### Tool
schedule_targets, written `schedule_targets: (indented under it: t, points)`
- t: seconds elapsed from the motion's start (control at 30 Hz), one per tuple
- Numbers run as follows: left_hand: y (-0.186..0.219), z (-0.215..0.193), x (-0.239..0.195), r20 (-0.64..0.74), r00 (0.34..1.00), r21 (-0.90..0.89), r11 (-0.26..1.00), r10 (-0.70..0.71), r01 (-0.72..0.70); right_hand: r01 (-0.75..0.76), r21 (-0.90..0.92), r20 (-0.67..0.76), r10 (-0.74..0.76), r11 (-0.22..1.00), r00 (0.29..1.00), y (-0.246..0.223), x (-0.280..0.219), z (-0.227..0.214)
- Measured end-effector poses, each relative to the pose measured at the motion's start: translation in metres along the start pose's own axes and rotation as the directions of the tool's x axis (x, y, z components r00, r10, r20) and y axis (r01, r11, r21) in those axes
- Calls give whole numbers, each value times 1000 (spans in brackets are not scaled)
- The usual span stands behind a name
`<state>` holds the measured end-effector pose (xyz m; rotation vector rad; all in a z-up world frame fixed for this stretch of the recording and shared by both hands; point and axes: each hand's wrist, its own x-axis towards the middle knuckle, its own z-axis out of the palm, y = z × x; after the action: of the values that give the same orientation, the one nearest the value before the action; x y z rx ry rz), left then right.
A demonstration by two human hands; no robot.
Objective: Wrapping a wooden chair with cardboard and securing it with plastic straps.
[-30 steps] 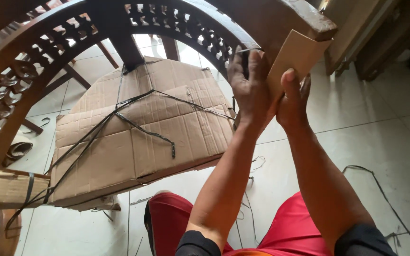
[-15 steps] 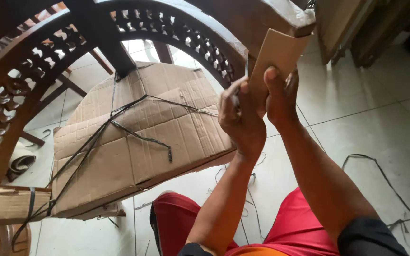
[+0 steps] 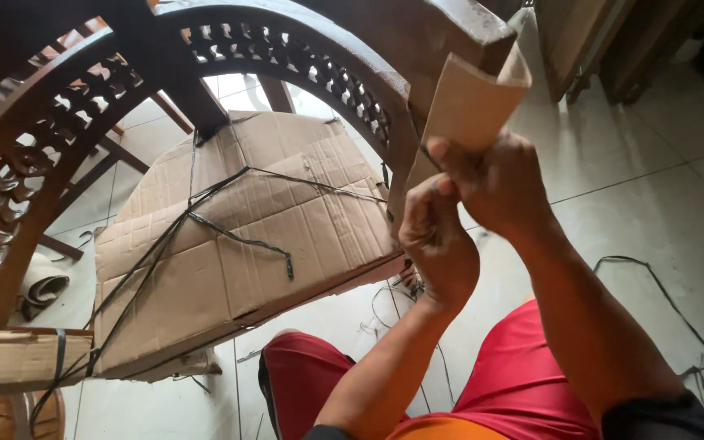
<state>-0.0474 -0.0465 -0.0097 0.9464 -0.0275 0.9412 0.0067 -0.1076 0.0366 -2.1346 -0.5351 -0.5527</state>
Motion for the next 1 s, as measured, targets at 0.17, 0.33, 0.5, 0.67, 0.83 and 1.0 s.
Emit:
schedule_targets:
  t: [0.17,0.33,0.5,0.67,0.83,1.0]
  points:
    - [-7,-9,2,95,991,50,994,92,-97,-57,132,42,51,990,998,12,16,3]
    - [-25,-30,2,234,933,345,874,272,-341,89,68,83,-94,994,992,5,0,-5]
    - [-21,-46,3,650,719,317,771,247,-552,227,-218,-46,-242,949,969,2,-30,-21]
    - [-14,-44,5,649,722,286,803,239,-523,14,96,-218,8,995,976,-13,-73,-14]
    - [1,-28,12,553,816,239,905,171,-351,-89,480,-208,212,873,955,29,-101,11]
    - [-7,-26,5,500,854,70,990,-144,126,-101,643,-136,242,760,961,20,-110,18]
